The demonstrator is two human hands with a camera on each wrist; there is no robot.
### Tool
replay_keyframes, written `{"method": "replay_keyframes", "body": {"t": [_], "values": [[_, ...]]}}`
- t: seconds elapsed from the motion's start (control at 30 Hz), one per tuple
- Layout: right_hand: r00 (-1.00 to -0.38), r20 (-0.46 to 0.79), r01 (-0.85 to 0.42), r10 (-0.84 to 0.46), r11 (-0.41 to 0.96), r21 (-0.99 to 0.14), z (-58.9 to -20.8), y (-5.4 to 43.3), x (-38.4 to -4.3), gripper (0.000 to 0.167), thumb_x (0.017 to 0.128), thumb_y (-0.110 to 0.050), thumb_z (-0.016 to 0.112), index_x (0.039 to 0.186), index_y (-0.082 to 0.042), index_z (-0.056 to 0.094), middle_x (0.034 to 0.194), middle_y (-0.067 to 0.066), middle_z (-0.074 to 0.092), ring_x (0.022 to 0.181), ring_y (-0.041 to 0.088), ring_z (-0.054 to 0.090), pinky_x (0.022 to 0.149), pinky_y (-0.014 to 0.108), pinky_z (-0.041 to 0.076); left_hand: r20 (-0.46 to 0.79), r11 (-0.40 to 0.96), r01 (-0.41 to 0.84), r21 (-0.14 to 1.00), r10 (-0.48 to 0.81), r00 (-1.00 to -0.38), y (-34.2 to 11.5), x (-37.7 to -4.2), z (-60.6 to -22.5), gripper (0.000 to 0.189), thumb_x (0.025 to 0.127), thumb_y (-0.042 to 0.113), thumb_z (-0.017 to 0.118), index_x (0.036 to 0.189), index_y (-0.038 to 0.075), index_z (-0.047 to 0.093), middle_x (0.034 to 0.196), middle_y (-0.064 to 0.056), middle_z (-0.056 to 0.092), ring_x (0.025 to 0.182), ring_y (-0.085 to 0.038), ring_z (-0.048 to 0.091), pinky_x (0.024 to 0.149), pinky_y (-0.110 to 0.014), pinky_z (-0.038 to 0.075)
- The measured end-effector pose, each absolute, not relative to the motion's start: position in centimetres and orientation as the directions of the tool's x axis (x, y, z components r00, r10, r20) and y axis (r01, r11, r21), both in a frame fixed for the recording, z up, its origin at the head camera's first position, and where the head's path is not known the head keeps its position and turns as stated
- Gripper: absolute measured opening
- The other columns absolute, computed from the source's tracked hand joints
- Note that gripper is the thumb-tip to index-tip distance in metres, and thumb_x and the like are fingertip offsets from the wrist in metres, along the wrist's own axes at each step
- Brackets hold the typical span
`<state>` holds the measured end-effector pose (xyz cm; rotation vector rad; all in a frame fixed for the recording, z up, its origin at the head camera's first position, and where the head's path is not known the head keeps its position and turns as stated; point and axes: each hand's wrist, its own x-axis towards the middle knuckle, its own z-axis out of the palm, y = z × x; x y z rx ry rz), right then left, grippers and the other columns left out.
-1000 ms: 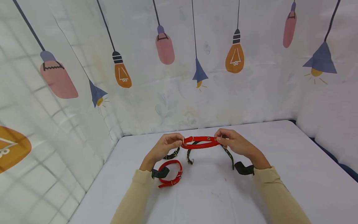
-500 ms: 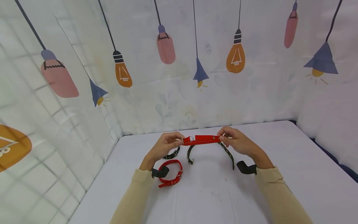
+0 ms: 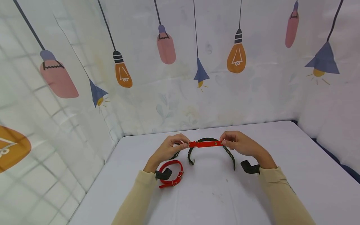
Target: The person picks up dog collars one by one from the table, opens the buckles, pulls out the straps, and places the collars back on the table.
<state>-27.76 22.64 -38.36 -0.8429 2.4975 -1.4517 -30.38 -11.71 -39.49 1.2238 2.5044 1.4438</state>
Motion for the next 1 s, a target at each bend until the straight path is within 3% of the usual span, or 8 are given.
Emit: {"method": "replay_keyframes", "body": {"t": [0.1,0.23,0.33,0.67,0.9,1.0], "values": [[-0.820,0.132,-0.392,-0.558,0.378,-0.839,-38.6,22.8,-28.0,0.013,0.105,-0.013,0.057,0.107,-0.003,0.065,0.078,0.008,0.054,0.071,0.022,0.052,0.061,0.028,0.043,0.338,0.301,0.611,0.732,0.618,-0.710,-11.6,-30.3,-39.7,0.014,0.100,0.018,0.067,0.111,0.014,0.075,0.110,-0.004,0.072,0.100,-0.012,0.062,0.090,-0.033,0.054],[-0.819,0.100,-0.374,-0.565,0.395,-0.839,-38.8,22.9,-28.1,0.015,0.105,-0.015,0.056,0.108,-0.002,0.064,0.083,0.016,0.058,0.076,0.025,0.056,0.070,0.027,0.049,0.316,0.324,0.598,0.733,0.617,-0.721,-11.2,-30.3,-40.1,0.015,0.100,0.019,0.067,0.112,0.015,0.075,0.110,-0.002,0.073,0.100,-0.014,0.064,0.087,-0.033,0.056],[-0.824,0.068,-0.359,-0.563,0.425,-0.831,-39.0,23.0,-28.1,0.017,0.106,-0.016,0.055,0.109,-0.002,0.063,0.086,0.015,0.062,0.078,0.022,0.058,0.074,0.026,0.051,0.297,0.358,0.599,0.716,0.621,-0.726,-10.7,-30.4,-40.7,0.015,0.100,0.020,0.067,0.113,0.017,0.075,0.109,0.001,0.073,0.101,-0.013,0.064,0.086,-0.031,0.056],[-0.855,-0.021,-0.331,-0.518,0.577,-0.746,-40.5,22.7,-28.6,0.019,0.106,-0.024,0.056,0.101,-0.009,0.065,0.088,0.017,0.065,0.078,0.025,0.059,0.069,0.030,0.050,0.215,0.493,0.621,0.609,0.651,-0.728,-8.9,-30.0,-42.2,0.014,0.098,0.018,0.070,0.110,0.019,0.076,0.101,0.008,0.072,0.091,-0.005,0.060,0.083,-0.022,0.052],[-0.860,-0.154,-0.247,-0.487,0.660,-0.709,-41.5,21.9,-28.7,0.018,0.103,-0.022,0.061,0.109,-0.006,0.065,0.092,0.012,0.066,0.080,0.022,0.057,0.070,0.035,0.048,0.158,0.590,0.656,0.470,0.675,-0.721,-7.8,-30.0,-43.2,0.013,0.096,0.018,0.073,0.108,0.022,0.077,0.104,0.012,0.070,0.095,0.000,0.060,0.089,-0.029,0.057],[-0.861,-0.187,-0.231,-0.474,0.690,-0.686,-41.9,21.7,-28.6,0.018,0.101,-0.023,0.064,0.108,-0.007,0.065,0.093,0.010,0.067,0.080,0.022,0.058,0.071,0.034,0.048,0.148,0.611,0.669,0.423,0.681,-0.717,-7.5,-30.0,-43.5,0.013,0.095,0.017,0.073,0.106,0.022,0.078,0.104,0.012,0.070,0.096,-0.002,0.061,0.089,-0.024,0.055]]}}
